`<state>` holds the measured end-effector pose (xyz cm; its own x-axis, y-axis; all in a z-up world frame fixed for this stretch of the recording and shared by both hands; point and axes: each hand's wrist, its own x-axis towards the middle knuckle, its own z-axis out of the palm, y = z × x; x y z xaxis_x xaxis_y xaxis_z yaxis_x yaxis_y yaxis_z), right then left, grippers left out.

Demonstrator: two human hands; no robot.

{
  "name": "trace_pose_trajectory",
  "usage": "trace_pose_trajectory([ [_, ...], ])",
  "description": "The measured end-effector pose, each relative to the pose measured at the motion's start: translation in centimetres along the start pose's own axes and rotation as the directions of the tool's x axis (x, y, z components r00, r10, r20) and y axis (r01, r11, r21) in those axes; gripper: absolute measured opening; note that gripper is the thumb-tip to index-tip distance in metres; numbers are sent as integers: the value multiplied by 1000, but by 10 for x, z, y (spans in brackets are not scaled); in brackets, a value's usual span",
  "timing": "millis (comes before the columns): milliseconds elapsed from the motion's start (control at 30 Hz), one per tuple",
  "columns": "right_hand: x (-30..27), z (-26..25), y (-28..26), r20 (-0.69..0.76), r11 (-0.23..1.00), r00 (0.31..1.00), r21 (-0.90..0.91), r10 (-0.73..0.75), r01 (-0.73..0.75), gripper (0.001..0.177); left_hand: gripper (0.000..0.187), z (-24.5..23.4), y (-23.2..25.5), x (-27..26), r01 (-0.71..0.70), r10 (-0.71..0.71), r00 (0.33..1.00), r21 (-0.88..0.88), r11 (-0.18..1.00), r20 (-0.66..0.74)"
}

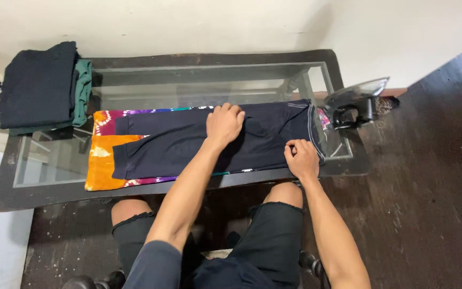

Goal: Ironing a patterned cloth and a black shirt, then folding the shirt on a glass table.

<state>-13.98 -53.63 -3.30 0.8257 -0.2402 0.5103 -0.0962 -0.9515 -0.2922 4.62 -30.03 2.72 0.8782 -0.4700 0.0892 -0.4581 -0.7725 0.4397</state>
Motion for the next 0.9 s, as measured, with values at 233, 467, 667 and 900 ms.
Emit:
trace_pose_trajectory([
  [233,0,1,-4,-21,1000,1000,7,16,-16,5,63,-24,37,24,132,-143,911,56,990,387],
  [467,-4,6,-1,-19,998,999,-45,40,-41,6,55,-14,39,32,230,-175,884,-77,970,433],
  [667,0,2,-5,-17,997,999,-67,45,-46,6,29,2,25,51,278,-201,912,-179,944,359],
  [900,-2,2,-6,-5,995,998,-78,59,-59,6,24,15,10,61,353,-307,923,-190,916,233],
])
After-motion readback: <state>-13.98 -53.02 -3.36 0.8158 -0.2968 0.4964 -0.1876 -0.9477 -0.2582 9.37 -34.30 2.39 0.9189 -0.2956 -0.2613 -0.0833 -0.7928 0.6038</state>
